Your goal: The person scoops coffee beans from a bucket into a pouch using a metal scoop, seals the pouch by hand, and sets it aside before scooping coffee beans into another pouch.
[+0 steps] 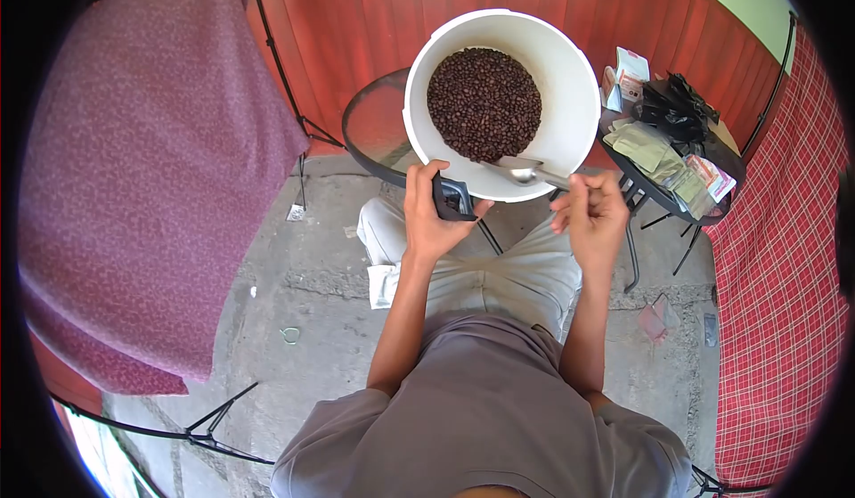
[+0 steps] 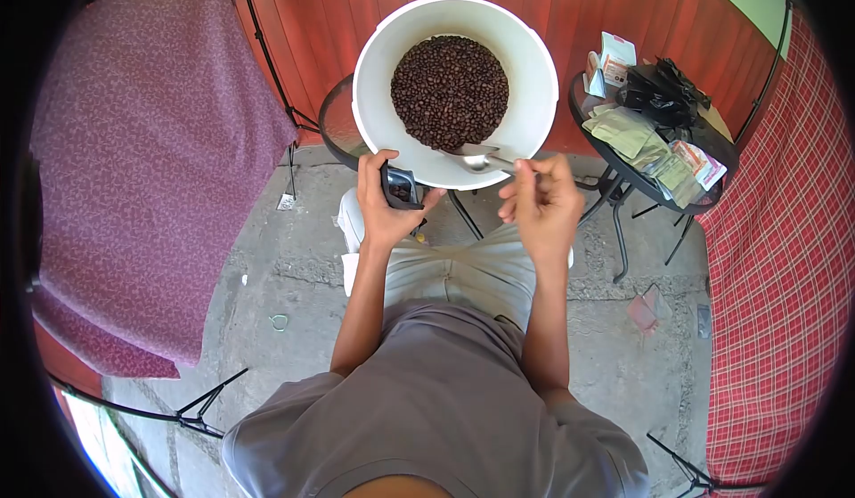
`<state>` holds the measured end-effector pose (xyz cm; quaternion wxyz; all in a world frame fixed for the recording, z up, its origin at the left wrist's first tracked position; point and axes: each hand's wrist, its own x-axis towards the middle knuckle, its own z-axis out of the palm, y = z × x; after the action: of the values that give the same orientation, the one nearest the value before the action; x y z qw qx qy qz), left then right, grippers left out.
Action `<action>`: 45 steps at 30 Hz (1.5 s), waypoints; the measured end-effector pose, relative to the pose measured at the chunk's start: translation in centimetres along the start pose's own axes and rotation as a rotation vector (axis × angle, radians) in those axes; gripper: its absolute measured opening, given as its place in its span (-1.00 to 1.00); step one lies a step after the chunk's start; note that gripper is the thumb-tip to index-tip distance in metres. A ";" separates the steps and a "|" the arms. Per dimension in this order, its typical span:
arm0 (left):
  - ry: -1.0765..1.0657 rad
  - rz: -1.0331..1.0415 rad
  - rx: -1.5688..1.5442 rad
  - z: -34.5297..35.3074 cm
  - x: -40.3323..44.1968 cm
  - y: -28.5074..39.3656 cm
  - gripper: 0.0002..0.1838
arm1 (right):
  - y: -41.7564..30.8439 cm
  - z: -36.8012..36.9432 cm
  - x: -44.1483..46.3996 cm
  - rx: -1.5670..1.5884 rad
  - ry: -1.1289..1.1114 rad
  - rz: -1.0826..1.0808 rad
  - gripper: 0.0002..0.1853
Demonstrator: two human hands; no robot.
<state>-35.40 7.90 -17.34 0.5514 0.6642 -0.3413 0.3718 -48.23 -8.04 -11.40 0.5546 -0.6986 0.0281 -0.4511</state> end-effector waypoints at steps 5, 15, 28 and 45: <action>-0.002 0.048 -0.002 -0.1 0.2 -0.1 -0.18 | 2.3 1.9 -0.1 -0.043 -0.015 0.027 -0.88; -0.005 0.020 -0.003 -0.2 0.2 -0.1 -0.18 | 3.0 1.6 0.2 0.025 0.034 0.051 -0.87; 0.021 -0.003 0.004 0.0 0.2 -0.2 -0.17 | 2.6 0.6 0.4 0.069 0.053 -0.052 -0.84; 0.029 -0.012 -0.018 0.1 0.2 -0.3 -0.16 | 2.7 0.1 0.5 0.185 0.005 -0.129 -0.83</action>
<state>-35.04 7.85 -17.34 0.5647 0.6557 -0.3326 0.3750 -46.61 -9.29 -13.24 0.5864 -0.6437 -0.0576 -0.4883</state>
